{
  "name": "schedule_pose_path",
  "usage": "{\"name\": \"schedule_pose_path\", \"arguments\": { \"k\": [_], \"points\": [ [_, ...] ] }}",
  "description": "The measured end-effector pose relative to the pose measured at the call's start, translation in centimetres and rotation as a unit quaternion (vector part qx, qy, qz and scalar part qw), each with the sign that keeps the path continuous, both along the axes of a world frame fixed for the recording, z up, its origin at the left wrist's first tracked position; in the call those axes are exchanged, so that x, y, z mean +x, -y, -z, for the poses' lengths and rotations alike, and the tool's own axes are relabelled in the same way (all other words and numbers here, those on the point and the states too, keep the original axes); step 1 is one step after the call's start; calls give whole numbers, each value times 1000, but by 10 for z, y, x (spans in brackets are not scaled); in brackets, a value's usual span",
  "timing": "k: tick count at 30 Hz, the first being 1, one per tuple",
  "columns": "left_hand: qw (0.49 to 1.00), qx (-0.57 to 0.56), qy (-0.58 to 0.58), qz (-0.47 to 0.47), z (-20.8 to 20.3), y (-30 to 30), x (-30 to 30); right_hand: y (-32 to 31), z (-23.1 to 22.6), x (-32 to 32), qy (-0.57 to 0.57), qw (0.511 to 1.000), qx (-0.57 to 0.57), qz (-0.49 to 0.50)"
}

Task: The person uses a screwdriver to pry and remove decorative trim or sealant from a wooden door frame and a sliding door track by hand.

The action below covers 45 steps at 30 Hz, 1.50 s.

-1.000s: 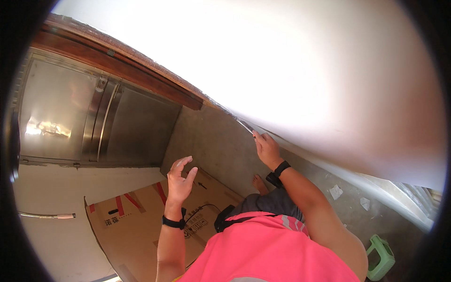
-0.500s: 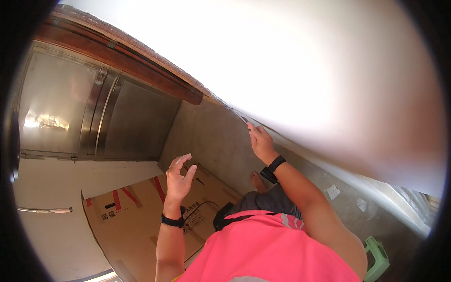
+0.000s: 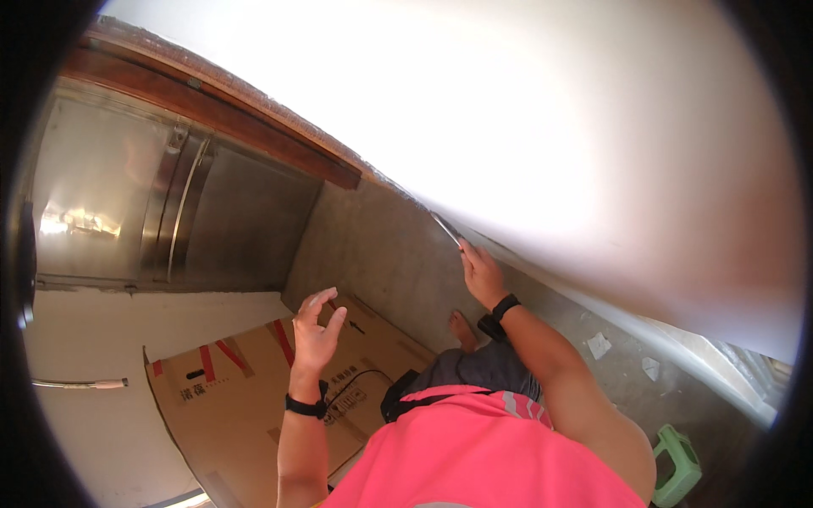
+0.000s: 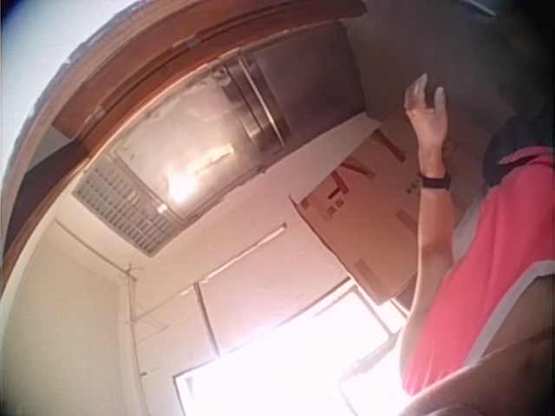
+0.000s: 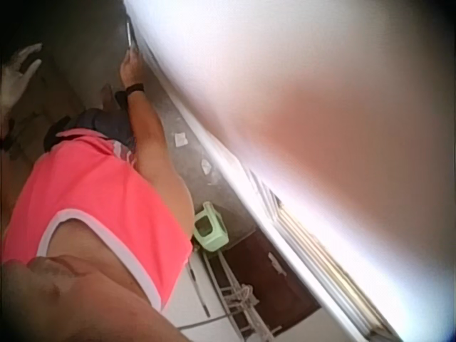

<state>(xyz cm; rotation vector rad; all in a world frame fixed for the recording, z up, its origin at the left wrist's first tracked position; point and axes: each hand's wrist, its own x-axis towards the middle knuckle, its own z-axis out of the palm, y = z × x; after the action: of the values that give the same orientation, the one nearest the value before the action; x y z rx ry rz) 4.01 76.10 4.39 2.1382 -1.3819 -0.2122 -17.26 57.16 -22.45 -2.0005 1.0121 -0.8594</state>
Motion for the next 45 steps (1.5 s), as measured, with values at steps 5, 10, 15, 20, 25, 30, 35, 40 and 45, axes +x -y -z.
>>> {"name": "schedule_pose_path", "arguments": {
  "k": [5,10,15,20,25,30,35,40,45],
  "points": [
    [1000,4,-12,0,-3,2,0,27,-98,15,132,989,-50,-36],
    [1000,9,17,1,-2,0,5,37,-115,25,122,990,-31,-69],
    [999,-6,34,4,-5,1,8,34,-54,20,112,992,-26,-55],
    [1000,-25,2,7,-3,12,7,28,-2,-22,-33,999,-16,-33],
    [997,-68,6,17,0,11,18,10,-172,-8,103,986,-82,-103],
    [995,-86,16,52,-4,25,15,20,-297,-12,154,957,-216,-114],
    [991,-127,14,49,-10,33,15,29,-352,-25,134,935,-302,-127],
    [988,-142,5,58,-5,24,22,24,-388,-24,169,920,-337,-105],
    [986,-162,-18,15,-8,11,27,24,-439,-1,211,901,-368,-90]
  ]
}}
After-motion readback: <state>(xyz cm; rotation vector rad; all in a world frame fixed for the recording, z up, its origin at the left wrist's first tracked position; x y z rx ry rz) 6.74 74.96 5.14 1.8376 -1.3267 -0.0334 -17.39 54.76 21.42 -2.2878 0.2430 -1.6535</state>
